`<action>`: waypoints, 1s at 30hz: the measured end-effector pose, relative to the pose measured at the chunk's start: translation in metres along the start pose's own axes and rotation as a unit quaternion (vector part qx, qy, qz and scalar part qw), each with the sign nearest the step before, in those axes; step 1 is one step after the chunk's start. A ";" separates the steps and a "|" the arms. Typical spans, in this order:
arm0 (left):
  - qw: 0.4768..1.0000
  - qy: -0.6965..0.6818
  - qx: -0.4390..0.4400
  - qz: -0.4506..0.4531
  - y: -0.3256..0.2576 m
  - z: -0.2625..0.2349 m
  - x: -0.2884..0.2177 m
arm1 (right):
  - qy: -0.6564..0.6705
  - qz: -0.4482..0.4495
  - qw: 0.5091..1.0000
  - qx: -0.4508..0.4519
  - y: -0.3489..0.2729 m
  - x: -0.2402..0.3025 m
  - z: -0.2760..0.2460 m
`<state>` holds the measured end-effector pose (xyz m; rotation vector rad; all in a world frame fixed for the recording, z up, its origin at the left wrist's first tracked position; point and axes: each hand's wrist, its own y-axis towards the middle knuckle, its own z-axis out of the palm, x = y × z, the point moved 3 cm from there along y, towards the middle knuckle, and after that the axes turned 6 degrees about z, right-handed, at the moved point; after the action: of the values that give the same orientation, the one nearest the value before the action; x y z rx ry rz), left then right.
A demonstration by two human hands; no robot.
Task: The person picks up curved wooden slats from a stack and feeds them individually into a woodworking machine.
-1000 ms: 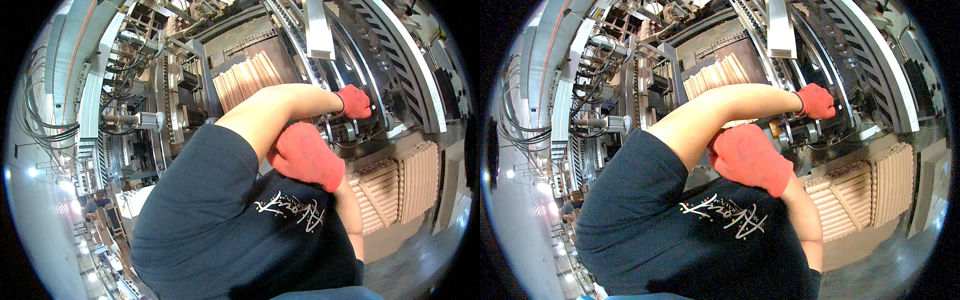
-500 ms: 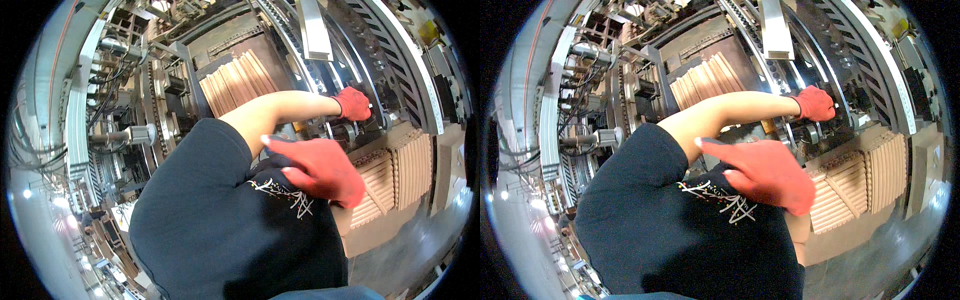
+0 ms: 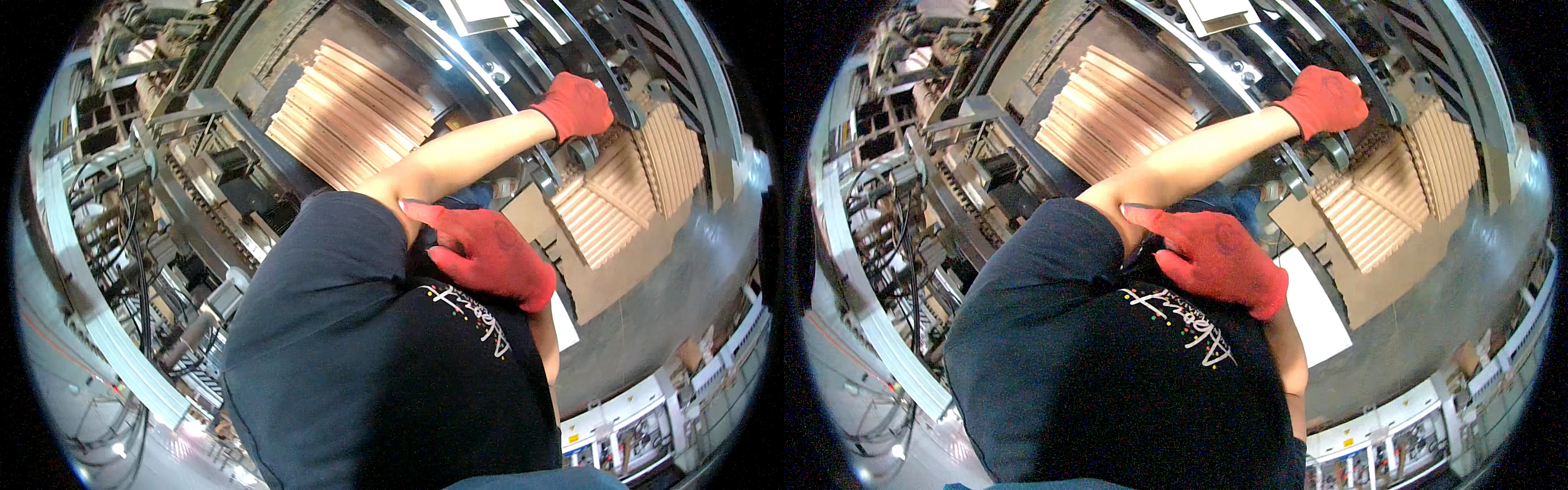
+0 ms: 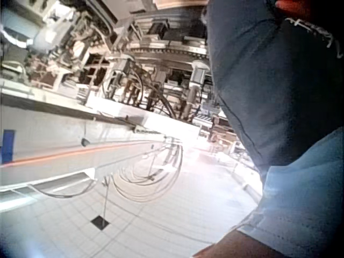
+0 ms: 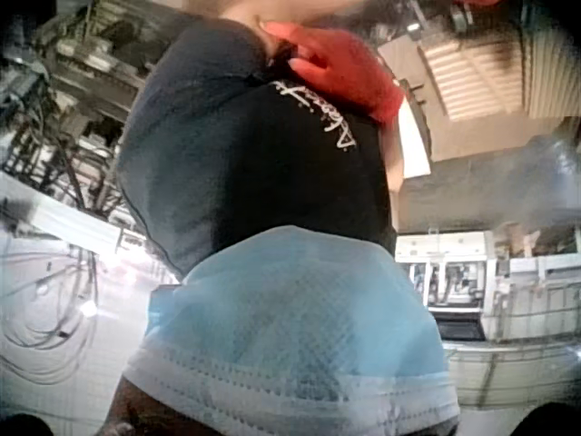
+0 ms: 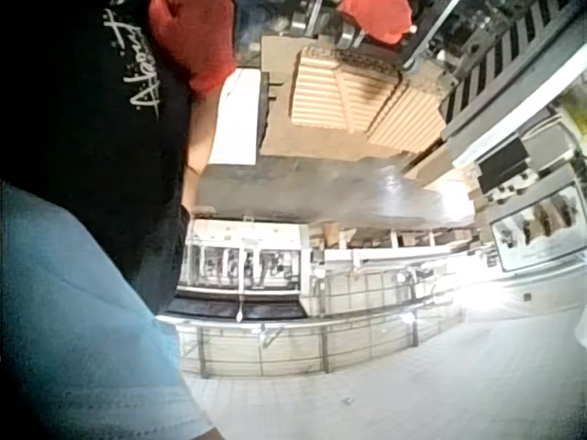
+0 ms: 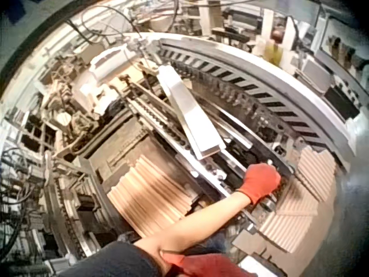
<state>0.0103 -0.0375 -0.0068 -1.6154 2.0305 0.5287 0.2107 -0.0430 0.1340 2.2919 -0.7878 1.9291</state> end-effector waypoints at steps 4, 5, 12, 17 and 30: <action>1.000 -0.008 0.016 0.002 -0.002 -0.005 0.001 | 0.042 0.108 0.993 0.029 0.000 -0.002 -0.016; 1.000 -0.003 0.022 0.001 -0.001 -0.005 0.001 | 0.028 0.088 0.996 0.005 0.002 -0.002 -0.013; 1.000 -0.015 -0.012 0.015 0.000 -0.008 0.004 | 0.026 0.004 0.997 -0.073 0.007 -0.023 0.005; 0.999 -0.029 -0.032 0.008 0.001 -0.009 0.001 | -0.166 0.144 0.943 -0.251 -0.004 -0.050 -0.020; 0.999 0.004 -0.037 -0.009 0.002 -0.005 0.001 | -0.294 0.146 0.907 -0.263 -0.022 -0.054 -0.004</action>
<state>0.0072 -0.0402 -0.0033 -1.6794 2.0209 0.5975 0.2106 -0.0034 0.0906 2.4722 -1.5504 0.8660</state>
